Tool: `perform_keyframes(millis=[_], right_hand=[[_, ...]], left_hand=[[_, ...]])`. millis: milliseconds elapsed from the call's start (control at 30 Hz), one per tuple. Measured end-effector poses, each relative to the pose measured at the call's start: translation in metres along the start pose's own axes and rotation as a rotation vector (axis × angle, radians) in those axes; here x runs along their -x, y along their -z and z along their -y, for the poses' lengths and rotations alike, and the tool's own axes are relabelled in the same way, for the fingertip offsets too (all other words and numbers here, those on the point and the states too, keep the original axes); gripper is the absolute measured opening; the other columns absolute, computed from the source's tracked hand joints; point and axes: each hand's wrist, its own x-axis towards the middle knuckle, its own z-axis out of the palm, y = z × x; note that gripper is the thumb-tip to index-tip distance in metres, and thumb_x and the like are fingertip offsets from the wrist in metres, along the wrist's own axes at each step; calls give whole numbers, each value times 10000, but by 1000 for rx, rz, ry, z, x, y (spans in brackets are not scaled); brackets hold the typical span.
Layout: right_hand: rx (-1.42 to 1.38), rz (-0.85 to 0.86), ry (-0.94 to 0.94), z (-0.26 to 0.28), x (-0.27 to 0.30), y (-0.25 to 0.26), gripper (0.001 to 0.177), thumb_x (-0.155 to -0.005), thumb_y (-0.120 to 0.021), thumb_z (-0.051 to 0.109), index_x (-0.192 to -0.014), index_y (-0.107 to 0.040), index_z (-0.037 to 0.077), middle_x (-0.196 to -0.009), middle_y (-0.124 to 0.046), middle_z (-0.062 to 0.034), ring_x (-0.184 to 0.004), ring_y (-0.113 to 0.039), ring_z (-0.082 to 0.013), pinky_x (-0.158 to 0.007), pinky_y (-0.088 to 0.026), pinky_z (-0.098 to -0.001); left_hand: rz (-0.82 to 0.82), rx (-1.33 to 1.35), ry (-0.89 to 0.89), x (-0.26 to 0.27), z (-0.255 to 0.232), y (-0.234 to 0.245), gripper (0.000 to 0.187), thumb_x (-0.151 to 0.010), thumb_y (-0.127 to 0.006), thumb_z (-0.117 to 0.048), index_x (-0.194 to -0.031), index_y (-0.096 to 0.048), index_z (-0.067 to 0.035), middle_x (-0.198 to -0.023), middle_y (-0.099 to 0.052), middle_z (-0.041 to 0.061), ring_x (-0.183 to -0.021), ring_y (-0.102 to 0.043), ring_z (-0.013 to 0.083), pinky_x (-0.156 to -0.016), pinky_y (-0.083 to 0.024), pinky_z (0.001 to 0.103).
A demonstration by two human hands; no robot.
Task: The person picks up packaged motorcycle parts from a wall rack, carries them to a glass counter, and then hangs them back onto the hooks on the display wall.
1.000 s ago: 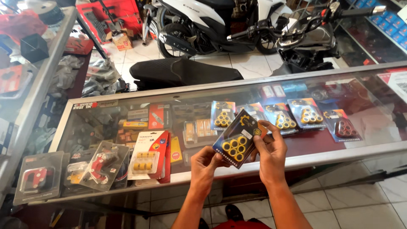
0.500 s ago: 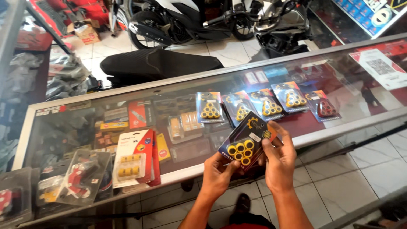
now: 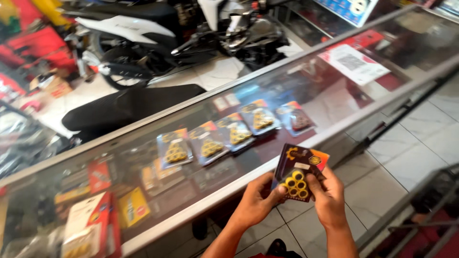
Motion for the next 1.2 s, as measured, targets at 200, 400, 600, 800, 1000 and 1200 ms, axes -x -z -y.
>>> perform_keyframes(millis=[200,400,600,800,1000,1200], right_hand=[[-19,-72,81,13,-4,56,377,-1036,-549,122,-1373,-553,-46,-1160,-716,-96,-1016,-673,-135,-885,-566,-295],[31,-133,154,16,2,116,425,-1060,-537,185,-1421,-513,-37,-1235,-684,-96,-1120,-637,-134,-979,-519,-296],[57,-322,126,26,16,174,373,-1086,-534,236,-1335,-571,-39,-1149,-694,-81,-1022,-644,-121,-888,-550,-294],[114,-541,125,27,27,207,346,-1062,-503,225,-1305,-586,-6,-1100,-710,-68,-960,-663,-91,-828,-560,-261],[109,-660,36,17,29,247,378,-1029,-527,224,-1319,-596,-8,-1043,-745,-90,-897,-683,-109,-761,-567,-280],[130,-748,38,9,1,289,413,-1015,-528,225,-1364,-580,10,-1116,-732,-69,-966,-679,-90,-820,-565,-267]], left_hand=[[24,-3,-43,-65,4,-73,307,-1113,-461,-258,-1212,-616,-12,-1014,-657,11,-927,-572,58,-835,-522,254],[133,-142,-164,-121,9,-135,228,-1097,-519,-213,-1171,-599,-12,-996,-668,36,-929,-572,85,-863,-524,278],[238,8,-35,-151,22,-209,211,-1074,-502,-204,-1150,-607,-39,-979,-685,19,-882,-625,66,-793,-546,254],[369,-15,7,-173,35,-257,187,-1064,-518,-190,-1113,-615,-38,-927,-677,9,-834,-616,63,-749,-540,247],[497,-73,-106,-217,52,-299,131,-1041,-632,-150,-1028,-612,-22,-855,-642,10,-786,-569,55,-702,-513,230],[590,-118,76,-276,52,-339,142,-958,-696,-155,-906,-663,-27,-743,-691,-7,-675,-586,55,-610,-498,235]])
